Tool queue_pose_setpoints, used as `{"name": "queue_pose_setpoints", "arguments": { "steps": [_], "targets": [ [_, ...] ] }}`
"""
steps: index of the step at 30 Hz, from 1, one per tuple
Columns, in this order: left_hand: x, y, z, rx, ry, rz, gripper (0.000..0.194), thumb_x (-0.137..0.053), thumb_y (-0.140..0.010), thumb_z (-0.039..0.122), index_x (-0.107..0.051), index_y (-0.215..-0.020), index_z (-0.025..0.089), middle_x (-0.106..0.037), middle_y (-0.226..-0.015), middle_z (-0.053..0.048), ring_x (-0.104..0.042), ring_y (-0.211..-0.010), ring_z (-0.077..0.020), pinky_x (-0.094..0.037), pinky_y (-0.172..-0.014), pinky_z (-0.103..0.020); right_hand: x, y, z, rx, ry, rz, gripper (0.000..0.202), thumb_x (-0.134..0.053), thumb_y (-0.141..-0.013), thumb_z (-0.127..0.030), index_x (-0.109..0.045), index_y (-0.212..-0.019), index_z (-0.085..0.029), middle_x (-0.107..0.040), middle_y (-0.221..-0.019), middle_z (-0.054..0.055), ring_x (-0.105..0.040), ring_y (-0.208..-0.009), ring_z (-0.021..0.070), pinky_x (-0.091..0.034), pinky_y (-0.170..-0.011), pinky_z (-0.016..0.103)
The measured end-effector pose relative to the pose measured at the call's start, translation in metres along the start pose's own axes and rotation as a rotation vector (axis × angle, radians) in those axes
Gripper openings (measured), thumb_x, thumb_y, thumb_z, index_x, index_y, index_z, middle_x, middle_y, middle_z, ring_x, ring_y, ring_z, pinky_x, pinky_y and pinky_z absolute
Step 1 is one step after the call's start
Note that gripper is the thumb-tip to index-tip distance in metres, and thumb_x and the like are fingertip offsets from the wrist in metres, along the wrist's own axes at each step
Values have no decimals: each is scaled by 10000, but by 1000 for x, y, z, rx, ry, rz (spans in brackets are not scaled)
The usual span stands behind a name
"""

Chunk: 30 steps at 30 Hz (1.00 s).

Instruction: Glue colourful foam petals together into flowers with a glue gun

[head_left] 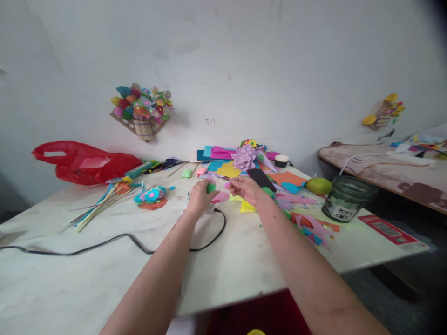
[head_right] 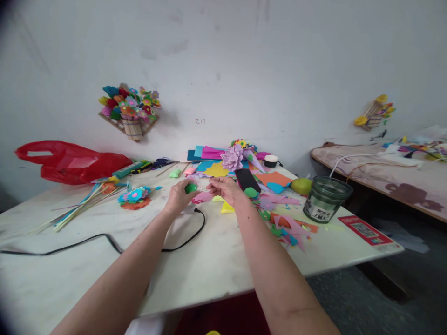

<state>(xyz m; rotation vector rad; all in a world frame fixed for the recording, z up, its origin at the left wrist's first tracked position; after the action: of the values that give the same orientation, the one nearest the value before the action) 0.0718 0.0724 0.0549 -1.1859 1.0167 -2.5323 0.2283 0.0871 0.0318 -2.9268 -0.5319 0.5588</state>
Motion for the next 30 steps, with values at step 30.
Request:
{"name": "queue_pose_setpoints", "arguments": {
  "steps": [30],
  "targets": [
    [-8, 2, 11, -146, -6, -51, 348, -643, -653, 291, -559, -972, 181, -620, -936, -62, -547, -919, -209, -427, -813, -332, 3, -7, 15, -25, 220, -10, 254, -699, -602, -291, -607, -745, -102, -561, -579, -11, -433, -389, 34, -302, -336, 163]
  ]
}}
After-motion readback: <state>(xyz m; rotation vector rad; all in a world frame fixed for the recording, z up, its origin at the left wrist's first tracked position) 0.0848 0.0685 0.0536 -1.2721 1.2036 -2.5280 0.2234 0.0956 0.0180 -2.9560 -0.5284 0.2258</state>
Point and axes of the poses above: each hand's wrist, its own y-axis away from the middle knuckle, its own x-axis out of the back of the hand, z = x × y, the point moved 7 cm from there along -y, towards the middle knuckle
